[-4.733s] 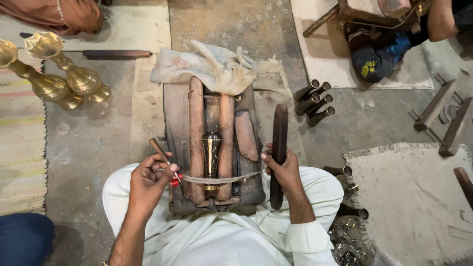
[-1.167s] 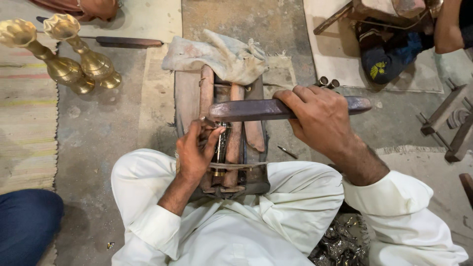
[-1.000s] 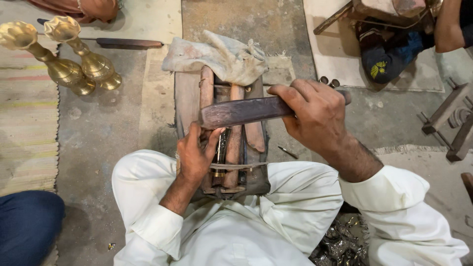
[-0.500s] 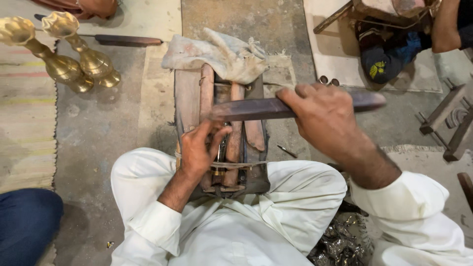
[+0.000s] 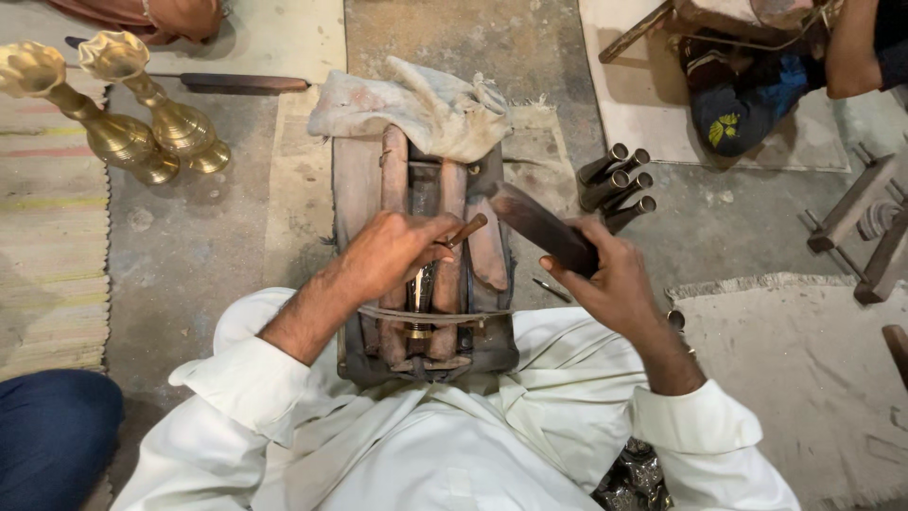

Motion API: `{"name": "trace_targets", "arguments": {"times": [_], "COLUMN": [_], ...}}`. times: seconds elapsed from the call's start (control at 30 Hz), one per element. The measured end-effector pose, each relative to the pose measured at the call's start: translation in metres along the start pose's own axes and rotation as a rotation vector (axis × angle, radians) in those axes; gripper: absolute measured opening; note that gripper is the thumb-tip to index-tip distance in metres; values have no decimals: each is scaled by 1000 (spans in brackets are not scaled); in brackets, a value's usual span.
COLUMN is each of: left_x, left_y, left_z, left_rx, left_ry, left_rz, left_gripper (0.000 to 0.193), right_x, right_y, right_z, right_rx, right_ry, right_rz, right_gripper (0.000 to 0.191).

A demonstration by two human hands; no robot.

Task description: The person sits cross-legged on the floor with a brass vase clamped in a wooden jig on their lap. They hold a small chisel against the vase surface and repeatedly strike it with a heavy wooden mallet, rotating the vase to engrave decorative patterns along its body.

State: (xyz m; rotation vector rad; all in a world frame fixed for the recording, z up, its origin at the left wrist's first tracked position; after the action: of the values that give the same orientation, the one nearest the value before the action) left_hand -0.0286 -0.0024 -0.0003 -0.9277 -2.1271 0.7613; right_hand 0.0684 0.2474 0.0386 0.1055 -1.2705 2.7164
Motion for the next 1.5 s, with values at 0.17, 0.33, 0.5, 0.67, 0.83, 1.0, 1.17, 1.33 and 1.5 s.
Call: {"name": "trace_targets", "arguments": {"times": [0.17, 0.33, 0.5, 0.67, 0.83, 1.0, 1.17, 1.33, 1.5], "left_x": [5, 8, 2, -9, -30, -43, -50, -54, -58], "left_y": [2, 3, 0, 0, 1, 10, 20, 27, 32], "left_z": [-1, 0, -2, -1, -2, 0, 6, 1, -1], "left_rx": [33, 49, 32, 17, -57, -95, -129, -224, -207], "left_ry": [4, 9, 59, 34, -42, -122, -304, -334, -386], "left_rz": [53, 76, 5, -93, -316, -548, -626, -741, -799], "left_gripper": [34, 31, 31, 24, 25, 26, 28, 27, 24], "right_x": [-11, -19, -16, -10, 13, 36, 62, 78, 76], "right_y": [4, -10, -9, -15, -25, -28, -20, -18, -9], "right_z": [-33, -4, 7, 16, 39, 83, 115, 133, 151], "right_rx": [148, -362, -336, -308, -321, -546, -784, -718, -837], "right_ry": [133, -287, -196, -198, -208, -417, -449, -385, -572], "right_rz": [-218, -249, -186, -174, -165, -50, 50, 162, 65], "right_gripper": [36, 48, 53, 53, 50, 51, 39, 30, 34]}}
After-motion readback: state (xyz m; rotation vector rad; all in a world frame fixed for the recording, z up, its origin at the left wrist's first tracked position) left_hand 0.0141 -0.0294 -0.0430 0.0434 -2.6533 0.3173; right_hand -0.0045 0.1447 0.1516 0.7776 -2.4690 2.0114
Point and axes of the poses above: each hand's wrist, its own x-axis towards the middle knuckle, its own y-axis out of the palm, z = x × y, the point moved 5 cm from there along x, towards the middle knuckle, and after that the axes turned 7 degrees about y, right-handed, at the moved point
